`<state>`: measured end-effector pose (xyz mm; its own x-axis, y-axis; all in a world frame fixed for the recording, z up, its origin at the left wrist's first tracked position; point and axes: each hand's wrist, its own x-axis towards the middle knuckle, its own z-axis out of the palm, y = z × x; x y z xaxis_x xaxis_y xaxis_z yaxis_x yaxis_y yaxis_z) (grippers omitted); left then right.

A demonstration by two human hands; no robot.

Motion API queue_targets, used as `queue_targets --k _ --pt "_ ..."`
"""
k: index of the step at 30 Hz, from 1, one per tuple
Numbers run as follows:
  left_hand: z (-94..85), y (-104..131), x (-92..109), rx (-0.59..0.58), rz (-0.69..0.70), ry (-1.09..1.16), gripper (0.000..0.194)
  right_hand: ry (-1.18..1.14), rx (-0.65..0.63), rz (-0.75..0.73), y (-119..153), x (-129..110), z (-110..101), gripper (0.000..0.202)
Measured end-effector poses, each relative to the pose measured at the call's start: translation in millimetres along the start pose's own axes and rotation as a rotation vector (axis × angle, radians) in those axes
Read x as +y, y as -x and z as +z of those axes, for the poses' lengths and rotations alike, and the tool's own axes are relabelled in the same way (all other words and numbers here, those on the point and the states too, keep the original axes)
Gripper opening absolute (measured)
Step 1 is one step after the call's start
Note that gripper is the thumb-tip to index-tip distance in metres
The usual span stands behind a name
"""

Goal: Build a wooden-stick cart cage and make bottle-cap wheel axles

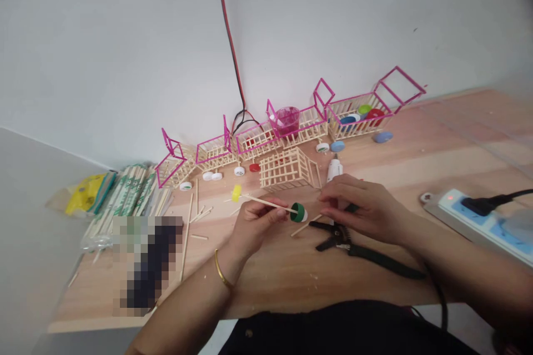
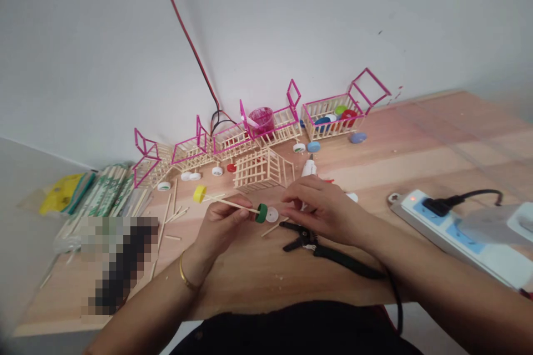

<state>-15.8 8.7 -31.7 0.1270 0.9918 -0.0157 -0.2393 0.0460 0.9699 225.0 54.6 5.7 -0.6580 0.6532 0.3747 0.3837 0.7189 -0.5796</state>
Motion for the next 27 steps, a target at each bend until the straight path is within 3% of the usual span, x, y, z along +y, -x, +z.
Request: queue_targets --k 5,10,14,21,27 --pt "-0.2 0.3 8.4 -0.042 0.114 -0.211 0.014 -0.006 -0.085 0.064 -1.9 -7.9 6.1 0.029" --pt "0.2 -0.4 10.0 -0.081 0.114 -0.203 0.016 -0.094 -0.166 0.121 -10.5 -19.4 9.4 0.042" --pt "0.6 0.3 4.3 -0.053 0.042 -0.079 0.016 -0.180 -0.163 0.179 -15.8 -26.0 15.4 0.039" --pt "4.0 0.7 -1.8 -0.037 -0.084 0.017 0.022 -0.229 -0.017 0.145 -10.2 -15.9 33.3 0.030" --pt "6.9 0.1 -2.2 -0.070 -0.118 0.069 0.024 -0.234 -0.031 0.102 -8.8 -14.7 34.7 0.025"
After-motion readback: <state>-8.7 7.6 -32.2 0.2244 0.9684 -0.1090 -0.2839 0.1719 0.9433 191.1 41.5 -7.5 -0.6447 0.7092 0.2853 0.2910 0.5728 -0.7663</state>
